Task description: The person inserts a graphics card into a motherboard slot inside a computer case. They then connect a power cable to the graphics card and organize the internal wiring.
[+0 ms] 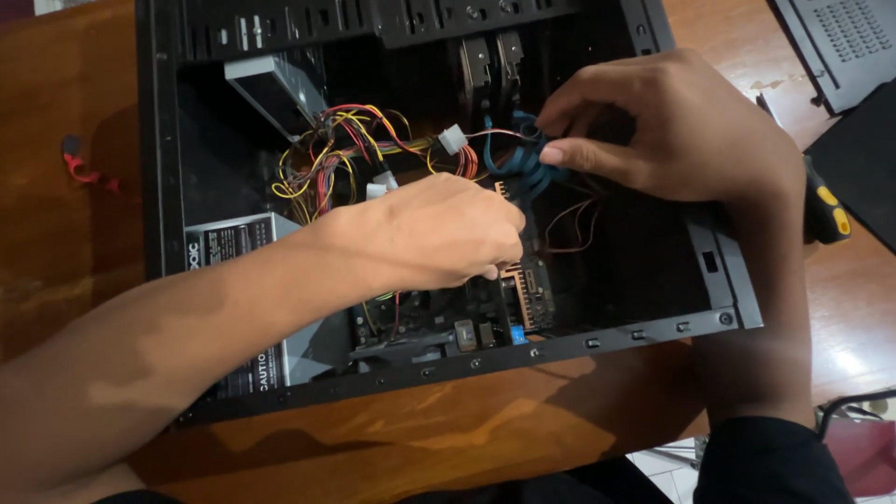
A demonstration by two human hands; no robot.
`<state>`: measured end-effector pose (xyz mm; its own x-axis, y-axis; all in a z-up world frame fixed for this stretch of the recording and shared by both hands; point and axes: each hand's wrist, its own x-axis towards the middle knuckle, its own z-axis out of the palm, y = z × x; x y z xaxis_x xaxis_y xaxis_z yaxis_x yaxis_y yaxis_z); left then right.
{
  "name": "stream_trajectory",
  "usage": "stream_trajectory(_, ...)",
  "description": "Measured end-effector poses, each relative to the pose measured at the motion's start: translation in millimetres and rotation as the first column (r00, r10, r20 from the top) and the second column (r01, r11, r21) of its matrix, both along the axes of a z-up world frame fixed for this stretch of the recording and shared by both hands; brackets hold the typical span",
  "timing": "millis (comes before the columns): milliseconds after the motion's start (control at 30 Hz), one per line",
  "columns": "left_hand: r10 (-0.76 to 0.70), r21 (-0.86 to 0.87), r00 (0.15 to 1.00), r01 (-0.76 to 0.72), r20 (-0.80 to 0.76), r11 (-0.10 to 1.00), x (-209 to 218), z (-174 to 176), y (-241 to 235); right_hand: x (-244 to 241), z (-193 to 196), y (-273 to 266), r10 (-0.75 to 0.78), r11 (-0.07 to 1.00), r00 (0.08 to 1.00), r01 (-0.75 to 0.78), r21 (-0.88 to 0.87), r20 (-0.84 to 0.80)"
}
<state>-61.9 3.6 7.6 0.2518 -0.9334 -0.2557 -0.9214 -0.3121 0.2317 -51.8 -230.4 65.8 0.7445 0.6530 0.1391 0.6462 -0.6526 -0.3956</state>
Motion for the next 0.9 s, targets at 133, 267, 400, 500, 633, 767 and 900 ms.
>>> stream_trajectory(133, -0.005, -0.029, 0.999, 0.006, 0.038, 1.0, 2, 3, 0, 0, -1, -1, 0.01, 1.0, 1.0, -0.01, 0.015, 0.009)
stream_trajectory(267, 0.037, 0.071, 0.997, -0.042, 0.074, 0.997, 7, 22, 5, 0, -1, -1, 0.022, 1.0, 1.0, -0.022, 0.017, 0.013)
stream_trajectory(400, 0.061, 0.029, 0.998, -0.062, 0.036, 0.998, 13, 4, 7, -1, 0, 0, 0.028, 0.999, 1.0, -0.027, 0.026, -0.006)
stream_trajectory(500, 0.041, -0.053, 0.995, -0.036, 0.09, 0.998, 14, -13, 1, 0, -1, -1, 0.049, 0.999, 0.999, -0.049, 0.005, 0.023)
stream_trajectory(633, 0.014, -0.23, 0.967, 0.047, 0.255, 0.972, 16, -21, -2, -1, 0, 0, 0.042, 0.999, 0.999, -0.042, -0.002, 0.023)
stream_trajectory(767, 0.015, -0.239, 0.939, 0.072, 0.343, 0.968, 16, -20, -3, -1, 0, 0, 0.017, 1.0, 1.0, -0.017, -0.023, 0.021)
stream_trajectory(900, 0.006, -0.171, 0.944, 0.054, 0.33, 0.984, 16, -21, -3, -1, 0, 0, 0.024, 1.0, 1.0, -0.024, -0.015, 0.015)
